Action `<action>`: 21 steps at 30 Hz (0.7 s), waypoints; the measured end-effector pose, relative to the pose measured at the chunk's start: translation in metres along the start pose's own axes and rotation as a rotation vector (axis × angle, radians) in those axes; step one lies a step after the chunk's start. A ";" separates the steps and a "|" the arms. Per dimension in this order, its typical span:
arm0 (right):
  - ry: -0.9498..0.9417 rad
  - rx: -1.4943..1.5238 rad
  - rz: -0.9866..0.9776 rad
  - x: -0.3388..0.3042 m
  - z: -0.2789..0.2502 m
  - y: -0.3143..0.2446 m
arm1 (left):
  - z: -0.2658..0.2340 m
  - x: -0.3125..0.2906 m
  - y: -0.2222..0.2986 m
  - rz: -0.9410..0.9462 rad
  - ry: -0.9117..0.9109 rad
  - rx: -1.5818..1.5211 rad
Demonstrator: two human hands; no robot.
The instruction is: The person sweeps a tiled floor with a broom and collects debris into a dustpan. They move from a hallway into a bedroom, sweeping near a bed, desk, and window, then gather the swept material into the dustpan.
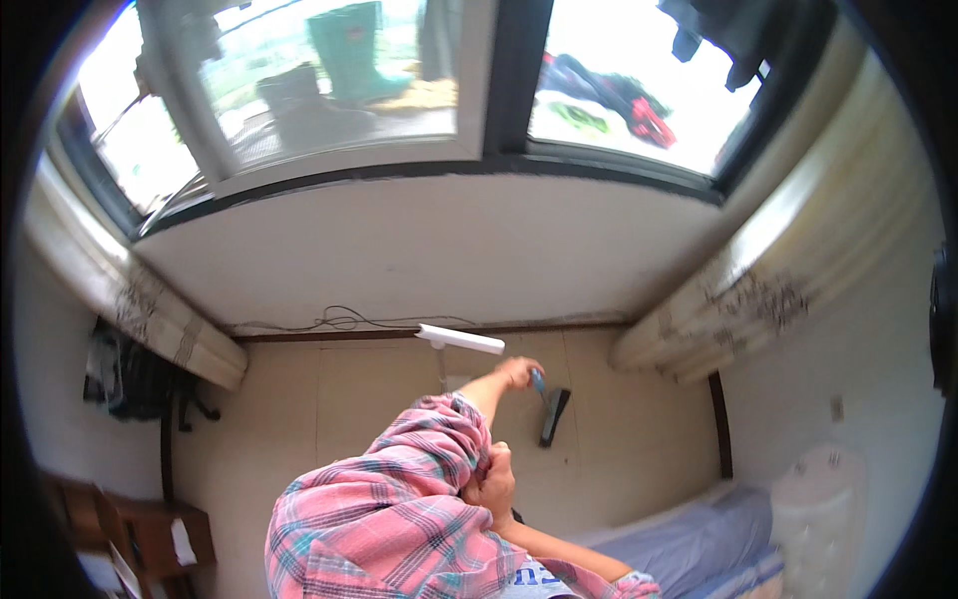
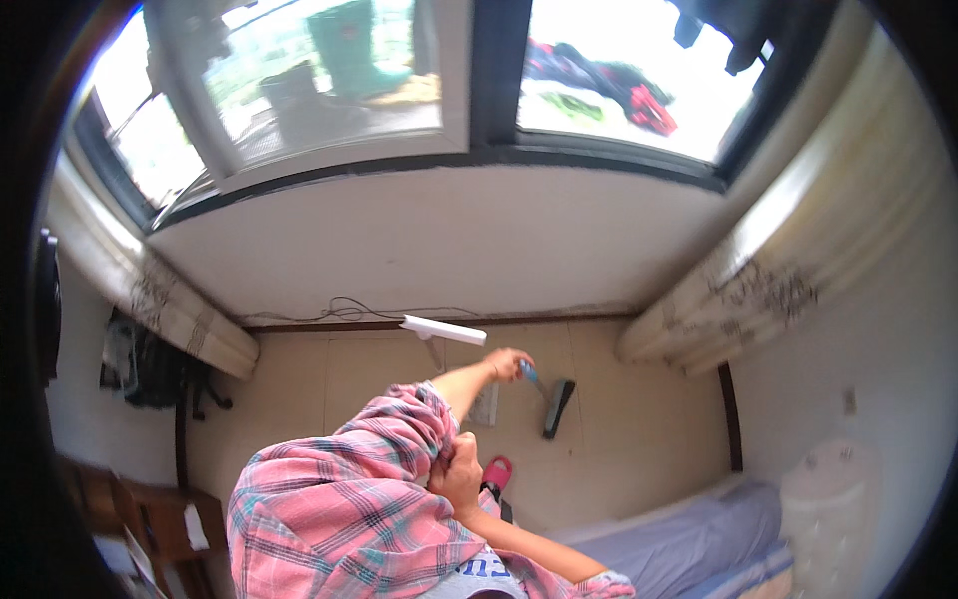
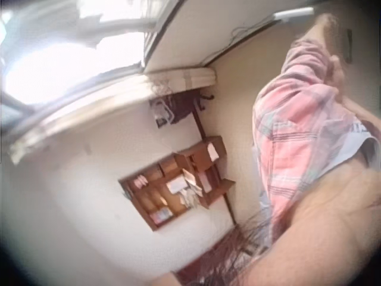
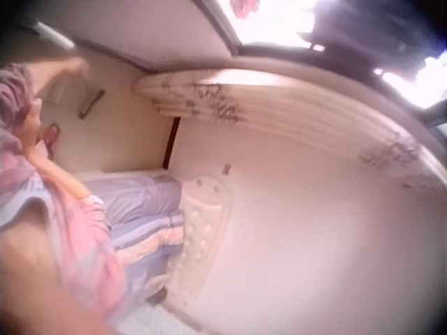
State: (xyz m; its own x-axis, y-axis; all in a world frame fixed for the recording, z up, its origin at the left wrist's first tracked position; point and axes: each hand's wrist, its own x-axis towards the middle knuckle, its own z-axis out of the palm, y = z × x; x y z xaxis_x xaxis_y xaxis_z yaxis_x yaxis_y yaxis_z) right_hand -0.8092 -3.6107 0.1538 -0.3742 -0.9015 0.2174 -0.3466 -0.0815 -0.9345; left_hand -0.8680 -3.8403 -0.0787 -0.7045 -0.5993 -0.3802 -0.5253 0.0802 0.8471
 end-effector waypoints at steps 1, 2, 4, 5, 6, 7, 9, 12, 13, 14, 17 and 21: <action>-0.011 -0.018 0.035 -0.001 0.000 0.002 | -0.002 0.009 -0.002 0.113 0.018 0.066; -0.020 0.004 0.107 0.003 -0.004 0.003 | 0.001 0.016 0.010 0.103 0.013 0.022; -0.080 0.278 0.281 0.003 0.003 0.012 | -0.005 0.025 0.000 0.083 0.109 -0.161; -0.073 0.449 0.377 0.005 0.003 0.014 | -0.003 0.032 0.007 0.091 0.088 -0.223; -0.073 0.867 0.586 0.001 0.003 0.026 | 0.004 0.037 0.022 0.068 0.080 -0.269; -0.071 1.222 0.698 0.004 0.000 0.019 | 0.002 0.041 0.026 0.094 0.072 -0.254; -0.127 1.752 0.962 0.010 -0.010 0.010 | -0.010 0.049 0.024 0.098 0.066 -0.311; -0.150 1.958 0.932 0.020 0.002 0.020 | -0.005 0.061 0.041 0.069 0.086 -0.296; -0.151 1.918 0.923 0.028 0.004 0.019 | 0.000 0.063 0.047 0.082 0.088 -0.303; -0.185 1.796 0.897 0.035 0.007 0.024 | 0.010 0.063 0.059 0.076 0.073 -0.358; -0.390 1.906 1.008 0.044 -0.002 0.001 | 0.020 0.066 0.073 0.108 0.016 -0.331; -0.470 1.902 1.034 0.026 0.000 -0.013 | 0.012 0.078 0.083 0.130 -0.027 -0.208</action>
State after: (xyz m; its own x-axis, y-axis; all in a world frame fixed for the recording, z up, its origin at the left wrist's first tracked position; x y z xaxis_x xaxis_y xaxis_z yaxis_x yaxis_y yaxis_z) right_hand -0.8140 -3.6330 0.1715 0.4523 -0.8737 -0.1790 0.8862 0.4177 0.2004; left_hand -0.9726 -3.8708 -0.0430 -0.7735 -0.5731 -0.2707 -0.3221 -0.0123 0.9466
